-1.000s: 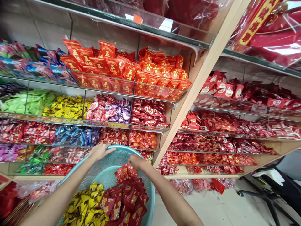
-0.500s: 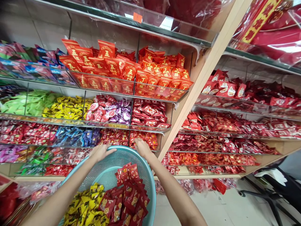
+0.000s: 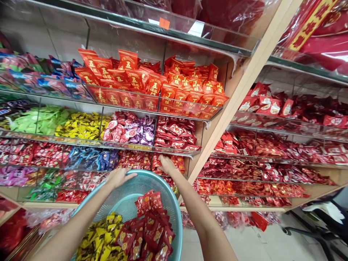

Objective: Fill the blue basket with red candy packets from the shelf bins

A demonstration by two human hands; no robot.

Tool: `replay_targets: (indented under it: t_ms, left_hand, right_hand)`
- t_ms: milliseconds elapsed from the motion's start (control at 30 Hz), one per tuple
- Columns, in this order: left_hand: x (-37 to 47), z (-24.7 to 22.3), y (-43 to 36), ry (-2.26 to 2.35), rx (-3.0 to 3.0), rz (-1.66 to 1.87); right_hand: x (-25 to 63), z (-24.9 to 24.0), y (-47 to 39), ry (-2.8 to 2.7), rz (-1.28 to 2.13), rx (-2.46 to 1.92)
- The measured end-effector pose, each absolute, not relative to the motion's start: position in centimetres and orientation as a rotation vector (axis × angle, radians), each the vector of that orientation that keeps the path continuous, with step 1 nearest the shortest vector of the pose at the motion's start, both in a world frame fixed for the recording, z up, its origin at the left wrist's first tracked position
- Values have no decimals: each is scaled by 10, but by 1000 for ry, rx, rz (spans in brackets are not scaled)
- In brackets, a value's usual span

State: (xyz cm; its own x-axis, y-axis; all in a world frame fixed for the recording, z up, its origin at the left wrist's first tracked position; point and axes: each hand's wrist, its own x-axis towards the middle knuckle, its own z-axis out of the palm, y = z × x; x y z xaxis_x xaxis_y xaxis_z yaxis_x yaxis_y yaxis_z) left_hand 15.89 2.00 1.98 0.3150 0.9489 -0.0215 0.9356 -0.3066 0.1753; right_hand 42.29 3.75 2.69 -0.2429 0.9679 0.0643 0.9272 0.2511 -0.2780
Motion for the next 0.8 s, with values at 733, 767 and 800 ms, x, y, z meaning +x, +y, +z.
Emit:
replay_targets:
  t_ms: [733, 767, 800]
  left_hand:
    - [158, 13, 23, 1753, 2436, 141]
    - [158, 14, 23, 1754, 2434, 138]
    - [159, 14, 22, 1758, 2428, 133]
  right_hand:
    - [384, 34, -60, -2059, 371, -1835]
    - [376, 29, -69, -2056, 404, -1863]
    - [367, 24, -76, -2054, 430, -1898]
